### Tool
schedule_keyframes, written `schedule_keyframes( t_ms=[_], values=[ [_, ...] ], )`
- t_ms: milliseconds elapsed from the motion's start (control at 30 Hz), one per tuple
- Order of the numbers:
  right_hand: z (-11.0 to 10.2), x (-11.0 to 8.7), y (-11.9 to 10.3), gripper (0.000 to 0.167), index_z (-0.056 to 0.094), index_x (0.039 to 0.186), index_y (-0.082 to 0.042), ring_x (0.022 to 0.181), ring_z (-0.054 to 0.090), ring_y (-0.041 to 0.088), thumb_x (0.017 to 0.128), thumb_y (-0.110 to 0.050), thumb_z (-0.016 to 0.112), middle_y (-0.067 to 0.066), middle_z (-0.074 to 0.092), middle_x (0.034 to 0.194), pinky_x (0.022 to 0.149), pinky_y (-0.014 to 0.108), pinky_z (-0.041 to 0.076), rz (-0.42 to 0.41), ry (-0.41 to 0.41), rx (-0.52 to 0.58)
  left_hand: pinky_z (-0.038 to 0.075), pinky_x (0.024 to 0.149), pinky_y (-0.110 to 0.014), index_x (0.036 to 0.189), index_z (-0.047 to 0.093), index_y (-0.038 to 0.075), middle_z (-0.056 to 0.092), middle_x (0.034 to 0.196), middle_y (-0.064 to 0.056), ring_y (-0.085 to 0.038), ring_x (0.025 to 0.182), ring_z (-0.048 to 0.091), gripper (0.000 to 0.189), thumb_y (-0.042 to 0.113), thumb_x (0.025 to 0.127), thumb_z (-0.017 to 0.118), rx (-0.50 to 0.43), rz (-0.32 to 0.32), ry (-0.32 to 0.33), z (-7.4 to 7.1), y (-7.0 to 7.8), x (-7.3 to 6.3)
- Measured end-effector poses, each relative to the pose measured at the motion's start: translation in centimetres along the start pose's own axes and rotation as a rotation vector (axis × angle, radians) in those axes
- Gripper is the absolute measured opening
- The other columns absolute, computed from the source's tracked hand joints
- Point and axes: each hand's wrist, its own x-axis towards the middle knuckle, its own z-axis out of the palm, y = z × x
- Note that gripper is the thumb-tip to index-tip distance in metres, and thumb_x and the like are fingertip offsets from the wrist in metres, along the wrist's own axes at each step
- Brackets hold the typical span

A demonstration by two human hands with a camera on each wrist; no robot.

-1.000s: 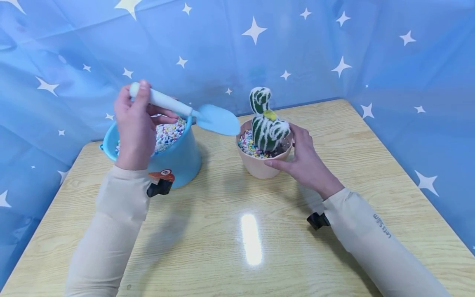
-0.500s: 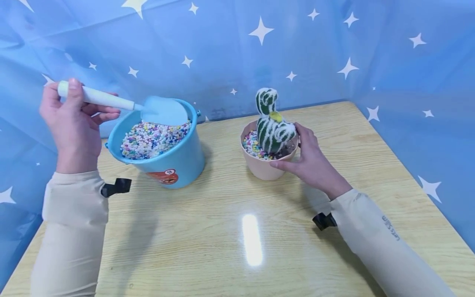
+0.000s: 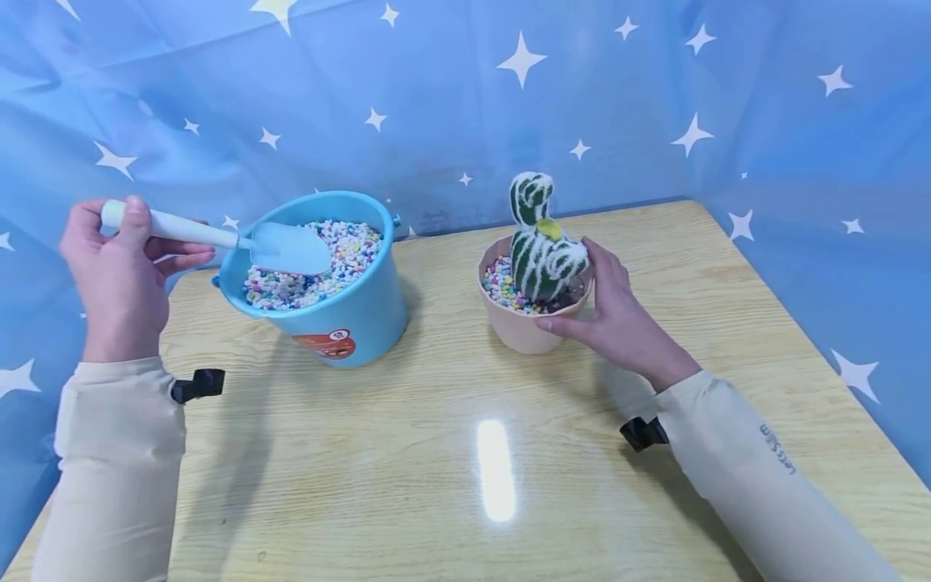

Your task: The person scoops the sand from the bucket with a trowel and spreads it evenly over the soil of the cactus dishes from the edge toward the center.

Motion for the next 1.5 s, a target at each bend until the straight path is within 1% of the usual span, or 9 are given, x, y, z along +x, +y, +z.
schedule_keyframes(
  t_ms=[200, 367, 567, 733, 900, 1033, 1133, 1300, 1500],
  values=[
    [0.0, 0.0, 0.2, 0.105, 0.012, 0.156, -0.013, 0.141, 0.014, 0.038, 0.081, -0.021, 0.084, 0.017, 0.014, 0.153, 0.115, 0.063, 0.019, -0.017, 0.01, 0.008, 0.061, 0.056, -0.04, 0.102, 0.059, -0.006, 0.063, 0.091, -0.021, -0.028, 0.065, 0.071, 0.02, 0.005, 0.09, 0.071, 0.093, -0.018, 0.004, -0.9, 0.1, 0.5],
    [-0.1, 0.3, 0.2, 0.103, 0.013, 0.157, -0.015, 0.142, 0.016, 0.036, 0.082, -0.02, 0.084, 0.015, 0.017, 0.154, 0.116, 0.061, 0.018, -0.03, -0.003, 0.031, 0.062, 0.056, -0.036, 0.1, 0.067, -0.008, 0.064, 0.087, -0.018, -0.027, 0.067, 0.07, 0.024, 0.005, 0.083, 0.078, 0.157, -0.029, 0.027, -1.6, 0.3, 0.7],
    [0.2, 0.3, 0.2, 0.102, 0.015, 0.155, -0.011, 0.139, 0.022, 0.033, 0.081, -0.02, 0.084, 0.014, 0.021, 0.152, 0.114, 0.059, 0.024, 0.009, 0.026, 0.056, 0.062, 0.059, -0.034, 0.104, 0.069, -0.006, 0.064, 0.091, -0.018, -0.025, 0.067, 0.071, 0.026, 0.004, 0.082, 0.079, 0.194, -0.035, 0.032, -2.1, 0.3, 0.9],
    [0.6, 0.3, 0.3, 0.104, 0.013, 0.155, -0.011, 0.137, 0.023, 0.034, 0.081, -0.021, 0.085, 0.015, 0.018, 0.151, 0.111, 0.06, 0.028, 0.015, 0.023, 0.037, 0.062, 0.059, -0.032, 0.111, 0.072, 0.001, 0.061, 0.094, -0.019, -0.023, 0.071, 0.071, 0.029, 0.004, 0.083, 0.078, 0.242, 0.008, 0.043, -2.4, 0.3, 0.8],
    [0.3, 0.3, 0.5, 0.104, 0.012, 0.157, -0.013, 0.142, 0.019, 0.03, 0.082, -0.016, 0.083, 0.013, 0.018, 0.155, 0.116, 0.059, 0.023, -0.01, 0.002, 0.057, 0.062, 0.057, -0.032, 0.108, 0.072, -0.003, 0.061, 0.088, -0.018, -0.024, 0.067, 0.069, 0.026, 0.0, 0.083, 0.077, 0.263, 0.024, 0.025, -2.6, 0.6, 1.1],
    [0.2, 0.3, 0.6, 0.104, 0.011, 0.157, -0.012, 0.142, 0.019, 0.03, 0.082, -0.016, 0.083, 0.014, 0.019, 0.155, 0.115, 0.059, 0.024, -0.003, 0.014, 0.068, 0.062, 0.059, -0.032, 0.104, 0.071, -0.005, 0.06, 0.094, -0.019, -0.023, 0.07, 0.07, 0.021, 0.002, 0.085, 0.076, 0.28, -0.022, 0.0, -2.6, -0.3, 1.5],
    [0.4, 0.4, 0.5, 0.105, 0.011, 0.157, -0.012, 0.14, 0.021, 0.031, 0.081, -0.018, 0.084, 0.015, 0.019, 0.153, 0.114, 0.059, 0.026, -0.007, 0.017, 0.06, 0.062, 0.06, -0.032, 0.103, 0.071, -0.005, 0.057, 0.097, -0.02, -0.023, 0.07, 0.07, 0.02, 0.004, 0.086, 0.075, 0.271, -0.049, 0.012, -3.0, -1.3, 1.8],
    [0.4, 0.7, 0.5, 0.106, 0.008, 0.157, -0.015, 0.142, 0.017, 0.029, 0.082, -0.019, 0.083, 0.013, 0.016, 0.156, 0.115, 0.059, 0.023, -0.01, -0.01, 0.057, 0.061, 0.058, -0.032, 0.101, 0.069, -0.006, 0.054, 0.095, -0.02, -0.022, 0.066, 0.071, 0.017, 0.004, 0.088, 0.073, 0.239, -0.048, 0.055, -3.9, -2.7, 1.8],
    [0.1, 0.6, 0.8, 0.107, 0.006, 0.158, -0.016, 0.145, 0.013, 0.027, 0.082, -0.014, 0.082, 0.01, 0.013, 0.158, 0.117, 0.06, 0.02, 0.016, -0.018, 0.082, 0.062, 0.058, -0.032, 0.102, 0.066, -0.009, 0.053, 0.092, -0.02, -0.023, 0.068, 0.071, 0.018, 0.003, 0.09, 0.071, 0.205, -0.017, 0.057, -4.0, -3.6, 1.7]
  ],
)
